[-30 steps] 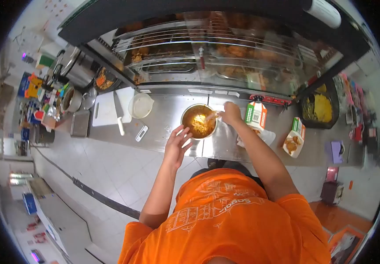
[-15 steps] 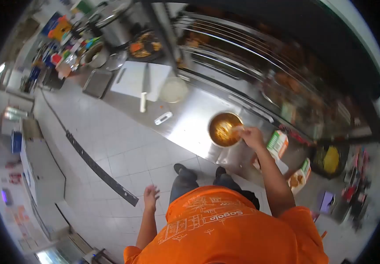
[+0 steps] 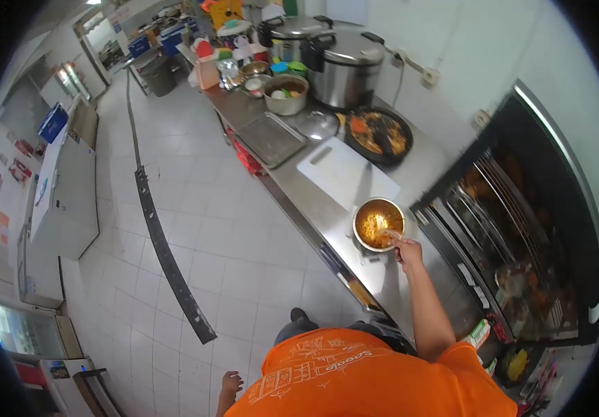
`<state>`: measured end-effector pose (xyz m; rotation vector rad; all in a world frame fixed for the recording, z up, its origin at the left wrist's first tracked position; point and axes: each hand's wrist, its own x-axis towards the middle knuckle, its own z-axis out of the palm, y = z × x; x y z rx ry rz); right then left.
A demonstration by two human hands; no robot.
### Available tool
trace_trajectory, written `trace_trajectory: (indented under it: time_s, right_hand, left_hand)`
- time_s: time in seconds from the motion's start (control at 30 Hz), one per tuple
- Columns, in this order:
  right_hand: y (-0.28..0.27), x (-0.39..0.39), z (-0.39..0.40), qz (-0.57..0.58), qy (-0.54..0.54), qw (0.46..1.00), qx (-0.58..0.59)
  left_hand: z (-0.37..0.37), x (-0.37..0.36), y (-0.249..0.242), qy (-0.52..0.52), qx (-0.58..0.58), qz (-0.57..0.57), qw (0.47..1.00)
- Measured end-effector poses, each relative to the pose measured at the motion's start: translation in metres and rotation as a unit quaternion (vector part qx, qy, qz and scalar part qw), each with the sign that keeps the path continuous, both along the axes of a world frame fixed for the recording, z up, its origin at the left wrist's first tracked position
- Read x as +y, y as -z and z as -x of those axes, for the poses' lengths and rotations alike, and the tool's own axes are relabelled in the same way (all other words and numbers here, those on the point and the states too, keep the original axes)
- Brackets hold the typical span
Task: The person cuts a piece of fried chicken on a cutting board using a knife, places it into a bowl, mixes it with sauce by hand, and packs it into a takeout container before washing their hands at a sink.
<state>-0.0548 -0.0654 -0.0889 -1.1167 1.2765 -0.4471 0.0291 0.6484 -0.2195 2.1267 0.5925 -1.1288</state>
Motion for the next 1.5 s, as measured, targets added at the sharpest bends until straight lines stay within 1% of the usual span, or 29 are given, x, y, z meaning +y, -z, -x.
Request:
trace_trajectory:
  time_s: [0.07, 0.13, 0.3, 0.33, 0.4, 0.43, 0.47, 0.5, 0.57, 0.6, 0.63, 0.67, 0.7, 0.77, 0.83, 0.87, 0.93, 1.03, 1.07, 1.1, 1.13, 1.17, 1.2, 1.23, 1.3, 1.37, 1.4, 1.47, 1.5]
  right_hand:
    - [-0.005, 0.004, -0.065, -0.001, 0.015, 1.0, -0.023]
    - [0.003, 0.003, -0.123, -0.014, 0.038, 0.998, -0.039]
    - [0.015, 0.014, -0.25, 0.008, 0.033, 0.998, -0.048]
    - [0.018, 0.013, -0.276, -0.002, 0.024, 0.998, -0.056]
    - [0.031, 0.009, -0.333, -0.036, -0.001, 0.996, -0.078]
    - [0.033, 0.009, -0.367, -0.041, -0.006, 0.996, -0.08]
    - [0.028, 0.008, -0.405, -0.047, -0.013, 0.994, -0.094]
    - [0.02, 0.009, -0.443, -0.051, -0.018, 0.993, -0.109]
    - [0.006, 0.011, -0.518, -0.049, -0.014, 0.991, -0.124]
    - [0.0, 0.01, -0.554, -0.083, -0.02, 0.985, -0.147]
    - [-0.004, 0.007, -0.587, -0.118, -0.027, 0.978, -0.168]
    - [-0.008, 0.005, -0.617, -0.121, -0.023, 0.979, -0.164]
    - [-0.013, -0.001, -0.651, -0.123, -0.038, 0.978, -0.164]
    - [-0.02, -0.016, -0.711, -0.125, -0.055, 0.979, -0.154]
    - [-0.025, -0.035, -0.77, -0.11, -0.06, 0.975, -0.182]
    - [-0.033, -0.05, -0.8, -0.125, -0.049, 0.975, -0.18]
    - [-0.051, -0.084, -0.866, -0.133, -0.02, 0.973, -0.186]
    - [-0.078, -0.133, -0.952, -0.104, 0.05, 0.982, -0.148]
    - [-0.069, -0.158, -0.979, -0.07, 0.046, 0.984, -0.155]
    - [-0.051, -0.185, -1.008, -0.036, 0.041, 0.985, -0.162]
    - [-0.038, -0.207, -1.031, -0.066, 0.077, 0.979, -0.179]
    - [-0.03, -0.219, -1.048, -0.096, 0.115, 0.97, -0.192]
    - [-0.043, -0.216, -1.057, -0.12, 0.12, 0.974, -0.149]
    - [-0.054, -0.205, -1.063, -0.121, 0.131, 0.972, -0.151]
    - [-0.066, -0.169, -1.073, -0.123, 0.062, 0.971, -0.195]
    - [-0.052, -0.132, -1.099, -0.057, 0.056, 0.988, -0.135]
    - [-0.047, -0.107, -1.111, -0.046, 0.011, 0.989, -0.143]
    - [-0.036, -0.063, -1.128, -0.026, -0.251, 0.965, -0.073]
    - [-0.042, -0.03, -1.147, -0.054, -0.302, 0.95, -0.06]
  left_hand:
    - [-0.043, -0.002, 0.032, -0.084, -0.005, 0.073, 0.994]
    - [-0.092, -0.03, 0.038, -0.11, -0.044, 0.065, 0.991]
    - [-0.235, -0.156, 0.074, -0.099, -0.127, 0.137, 0.977]
    - [-0.268, -0.191, 0.082, 0.036, -0.158, 0.17, 0.972]
    - [-0.333, -0.307, -0.003, 0.081, -0.054, 0.174, 0.98]
    - [-0.373, -0.327, 0.104, 0.328, -0.386, 0.323, 0.8]
    - [-0.396, -0.399, 0.014, 0.14, -0.106, 0.21, 0.962]
    - [-0.426, -0.445, 0.022, 0.132, -0.14, 0.231, 0.954]
    - [-0.468, -0.526, -0.042, 0.08, -0.134, 0.22, 0.963]
    - [-0.487, -0.555, -0.048, 0.083, -0.134, 0.219, 0.963]
    - [-0.503, -0.58, -0.05, 0.074, -0.182, 0.197, 0.96]
    - [-0.52, -0.592, -0.043, 0.065, -0.228, 0.174, 0.956]
    - [-0.544, -0.597, -0.035, 0.068, -0.224, 0.173, 0.957]
    - [-0.58, -0.597, 0.015, 0.095, -0.168, 0.221, 0.956]
    - [-0.605, -0.576, 0.014, 0.071, -0.196, 0.222, 0.952]
    - [-0.623, -0.562, 0.005, 0.05, -0.231, 0.221, 0.946]
    - [-0.672, -0.528, -0.052, 0.055, -0.256, 0.277, 0.925]
    - [-0.743, -0.46, -0.062, 0.029, -0.303, 0.313, 0.9]
    - [-0.769, -0.435, -0.062, 0.023, -0.335, 0.307, 0.89]
    - [-0.799, -0.401, -0.045, -0.007, -0.316, 0.316, 0.894]
    - [-0.828, -0.37, -0.03, -0.036, -0.291, 0.324, 0.899]
    - [-0.854, -0.351, -0.073, -0.042, -0.284, 0.292, 0.912]
    - [-0.883, -0.328, -0.081, -0.081, -0.285, 0.299, 0.907]
    - [-0.913, -0.308, -0.09, -0.07, -0.283, 0.3, 0.908]
    - [-0.966, -0.27, -0.1, -0.125, -0.352, 0.291, 0.881]
    - [-1.021, -0.232, -0.086, -0.162, -0.327, 0.29, 0.885]
    - [-1.045, -0.23, -0.103, -0.205, -0.325, 0.344, 0.857]
    - [-1.101, -0.224, -0.108, -0.236, -0.329, 0.338, 0.849]
    - [-1.134, -0.225, -0.109, -0.247, -0.322, 0.34, 0.848]
